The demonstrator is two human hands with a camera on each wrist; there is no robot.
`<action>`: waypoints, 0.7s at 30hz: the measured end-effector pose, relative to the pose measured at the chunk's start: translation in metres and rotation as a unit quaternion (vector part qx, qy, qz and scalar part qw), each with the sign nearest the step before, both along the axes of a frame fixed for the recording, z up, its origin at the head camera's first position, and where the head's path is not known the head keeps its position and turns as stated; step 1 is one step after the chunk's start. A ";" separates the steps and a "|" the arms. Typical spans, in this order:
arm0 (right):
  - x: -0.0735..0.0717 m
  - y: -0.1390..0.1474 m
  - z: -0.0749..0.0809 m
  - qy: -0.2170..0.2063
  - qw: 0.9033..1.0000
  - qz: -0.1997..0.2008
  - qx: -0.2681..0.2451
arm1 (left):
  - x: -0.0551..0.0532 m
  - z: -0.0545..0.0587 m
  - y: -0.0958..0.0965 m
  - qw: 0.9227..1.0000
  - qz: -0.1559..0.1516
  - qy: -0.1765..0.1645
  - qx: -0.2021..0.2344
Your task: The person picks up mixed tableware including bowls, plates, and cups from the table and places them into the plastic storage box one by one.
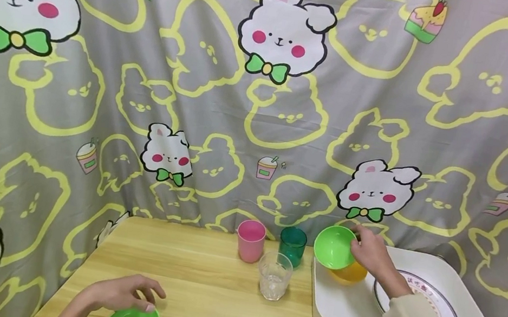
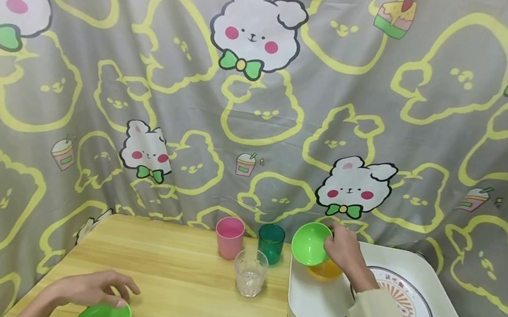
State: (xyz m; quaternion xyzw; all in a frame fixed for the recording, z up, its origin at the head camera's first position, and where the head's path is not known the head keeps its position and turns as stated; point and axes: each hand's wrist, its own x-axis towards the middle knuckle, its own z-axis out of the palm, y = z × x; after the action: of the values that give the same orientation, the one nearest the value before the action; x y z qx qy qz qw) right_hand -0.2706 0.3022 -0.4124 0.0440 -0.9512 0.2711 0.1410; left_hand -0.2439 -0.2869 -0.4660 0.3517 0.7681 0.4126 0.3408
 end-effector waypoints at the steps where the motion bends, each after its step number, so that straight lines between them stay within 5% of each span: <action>1: -0.001 0.002 -0.002 -0.007 1.000 -0.001 -0.004 | 0.002 0.003 0.001 1.000 0.007 -0.019 -0.001; 9: -0.010 0.019 -0.018 -0.061 0.996 0.004 -0.064 | 0.007 0.004 0.003 0.995 -0.018 -0.092 0.015; 15: -0.014 0.031 -0.026 -0.095 0.990 -0.013 -0.108 | 0.005 0.000 0.005 0.995 -0.044 -0.084 0.044; 21: -0.015 0.036 -0.034 -0.136 0.980 -0.031 -0.145 | 0.005 -0.008 0.003 0.989 -0.066 -0.111 0.075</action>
State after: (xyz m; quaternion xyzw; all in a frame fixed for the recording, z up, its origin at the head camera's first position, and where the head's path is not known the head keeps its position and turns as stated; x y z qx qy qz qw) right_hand -0.2854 0.3385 -0.4466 -0.0440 -0.9131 0.4046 0.0234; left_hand -0.2385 -0.2844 -0.4743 0.3780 0.6677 0.4820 0.4230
